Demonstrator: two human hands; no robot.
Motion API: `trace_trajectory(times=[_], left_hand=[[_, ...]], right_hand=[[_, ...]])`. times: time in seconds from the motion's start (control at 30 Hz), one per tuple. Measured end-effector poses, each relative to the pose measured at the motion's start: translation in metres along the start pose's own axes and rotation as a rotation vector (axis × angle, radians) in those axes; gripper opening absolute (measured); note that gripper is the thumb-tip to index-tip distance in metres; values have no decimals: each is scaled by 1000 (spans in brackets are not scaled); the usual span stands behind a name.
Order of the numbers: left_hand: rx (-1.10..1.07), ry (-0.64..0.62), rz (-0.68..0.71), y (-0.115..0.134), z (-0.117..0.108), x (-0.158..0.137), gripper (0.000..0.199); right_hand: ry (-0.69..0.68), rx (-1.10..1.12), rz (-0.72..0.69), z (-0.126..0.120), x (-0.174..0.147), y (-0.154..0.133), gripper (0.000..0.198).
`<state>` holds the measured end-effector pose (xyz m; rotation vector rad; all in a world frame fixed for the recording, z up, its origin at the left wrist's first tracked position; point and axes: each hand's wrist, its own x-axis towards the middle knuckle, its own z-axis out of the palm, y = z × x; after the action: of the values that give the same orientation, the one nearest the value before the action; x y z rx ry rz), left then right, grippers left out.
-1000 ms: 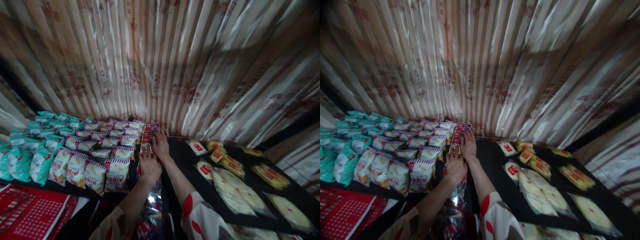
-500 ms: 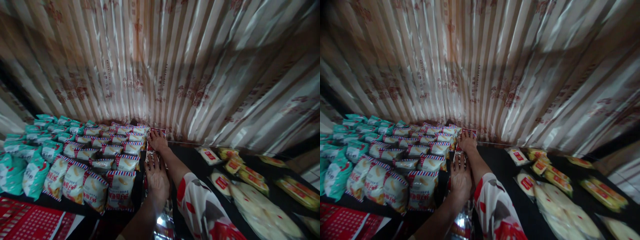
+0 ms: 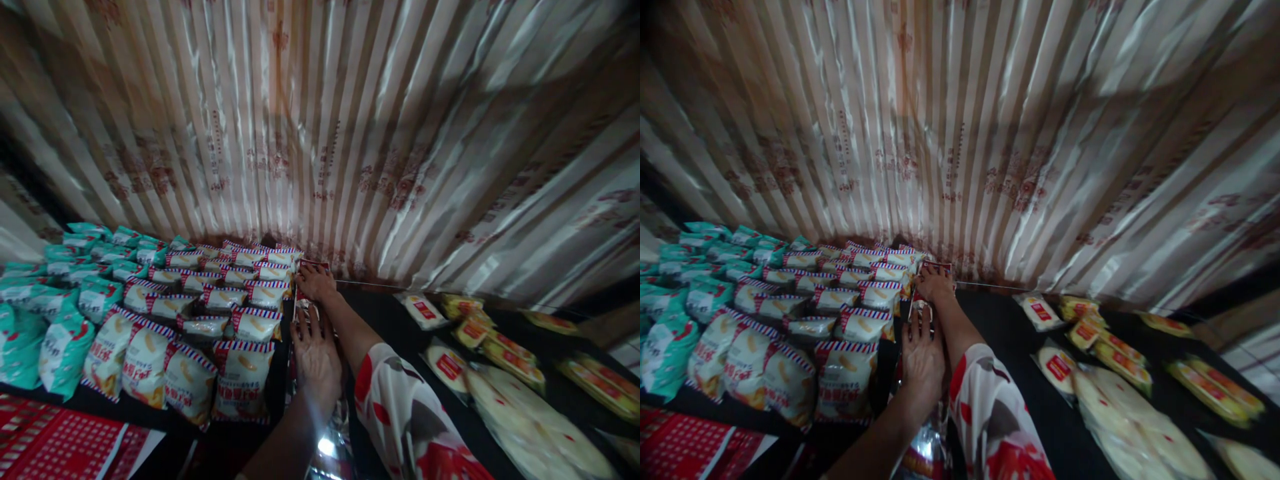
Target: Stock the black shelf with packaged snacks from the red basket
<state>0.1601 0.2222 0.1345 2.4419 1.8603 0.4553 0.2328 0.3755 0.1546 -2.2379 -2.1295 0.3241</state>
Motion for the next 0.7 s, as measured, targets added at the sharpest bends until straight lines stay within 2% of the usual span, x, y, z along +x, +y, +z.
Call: trace_trajectory(times=[0.17, 0.37, 0.5, 0.7], left_hand=[[-6, -5, -9, 0, 2, 0, 52], [15, -21, -19, -1, 5, 0, 49], [23, -67, -20, -1, 5, 2, 48], [46, -21, -4, 1, -1, 1, 51]], right_hand=[[-30, -16, -42, 3, 3, -2, 56], [51, -33, -27, 8, 2, -5, 59], [46, -24, -11, 9, 1, -5, 57], [49, -6, -30, 8, 0, -2, 56]])
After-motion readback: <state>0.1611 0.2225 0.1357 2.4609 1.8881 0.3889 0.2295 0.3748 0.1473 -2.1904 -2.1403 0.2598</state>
